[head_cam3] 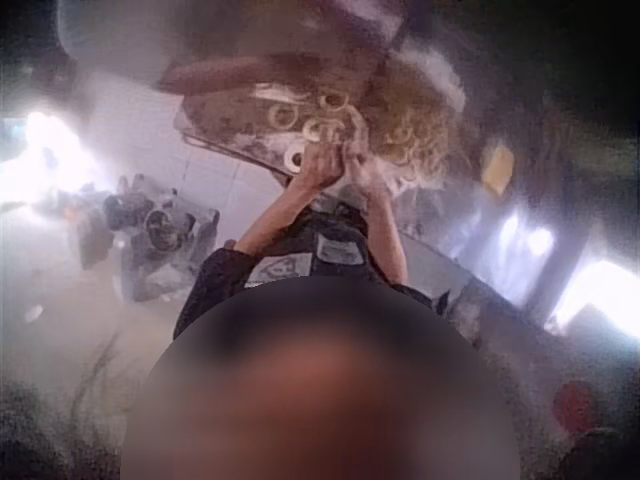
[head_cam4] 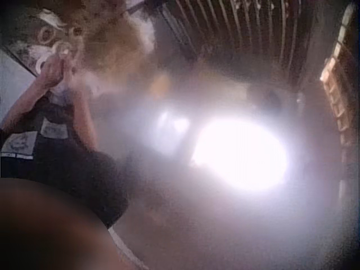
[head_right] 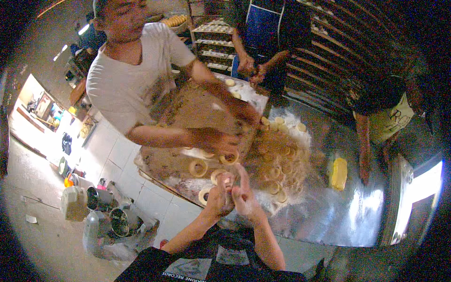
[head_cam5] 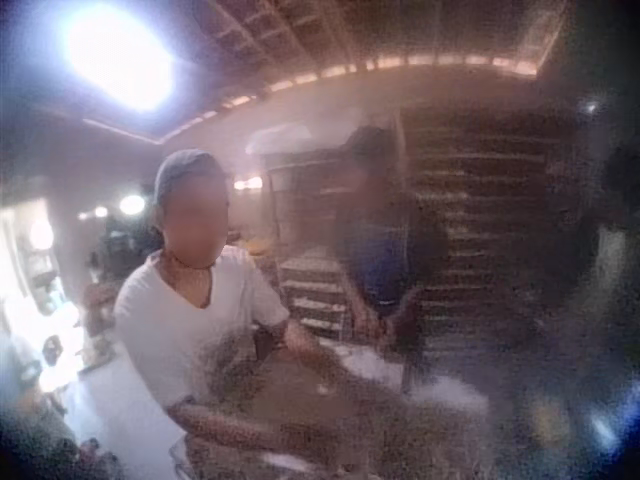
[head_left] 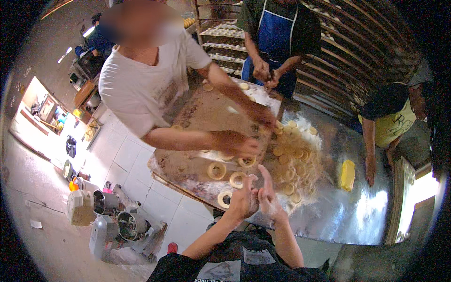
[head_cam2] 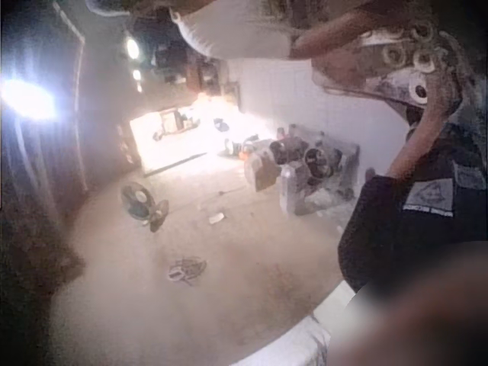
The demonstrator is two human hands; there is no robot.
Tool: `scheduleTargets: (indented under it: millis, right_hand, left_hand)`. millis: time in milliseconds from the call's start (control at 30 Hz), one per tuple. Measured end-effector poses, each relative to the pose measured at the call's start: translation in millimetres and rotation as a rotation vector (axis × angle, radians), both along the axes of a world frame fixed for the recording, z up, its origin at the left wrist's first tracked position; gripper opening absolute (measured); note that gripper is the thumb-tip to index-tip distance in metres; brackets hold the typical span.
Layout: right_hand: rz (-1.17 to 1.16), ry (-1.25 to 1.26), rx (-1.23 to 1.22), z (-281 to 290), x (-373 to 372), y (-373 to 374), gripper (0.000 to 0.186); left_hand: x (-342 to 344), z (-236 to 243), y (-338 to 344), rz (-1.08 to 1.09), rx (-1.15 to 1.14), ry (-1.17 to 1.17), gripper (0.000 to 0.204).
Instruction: The person shapes small dough balls into rings by hand and places them on a wooden board. Other workers are also shaping dough nearby in a bakery workspace.
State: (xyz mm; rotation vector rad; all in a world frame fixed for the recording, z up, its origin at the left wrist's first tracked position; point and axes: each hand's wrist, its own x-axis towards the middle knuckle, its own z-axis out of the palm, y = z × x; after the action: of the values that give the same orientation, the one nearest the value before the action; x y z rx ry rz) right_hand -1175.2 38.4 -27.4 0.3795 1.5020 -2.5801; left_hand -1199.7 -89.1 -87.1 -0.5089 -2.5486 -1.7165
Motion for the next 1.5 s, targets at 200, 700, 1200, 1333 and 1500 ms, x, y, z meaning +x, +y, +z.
scheduleTargets:
  millis: [200,700,1200,1333,1500]
  right_hand:
    - [0.041,0.437,0.7,-19,-15,-55,0.07]
    - [-0.14,0.206,0.518,-36,-38,-136,0.031]
    - [-0.18,0.049,1.423,-32,-50,-149,0.071]
    - [-0.101,0.075,1.579,-35,-47,-142,0.078]
    - [0.167,0.107,1.815,-51,-41,-149,0.078]
  left_hand:
    - [-12,10,-61,0.021,0.056,0.163,0.031]
    - [-46,14,-135,0.02,-0.132,0.071,0.028]
    - [-82,14,-154,0.162,-0.553,0.108,0.033]
    - [-82,3,-176,0.104,-0.714,-0.028,0.047]
    - [-68,-2,-186,-0.059,-0.654,-0.082,0.057]
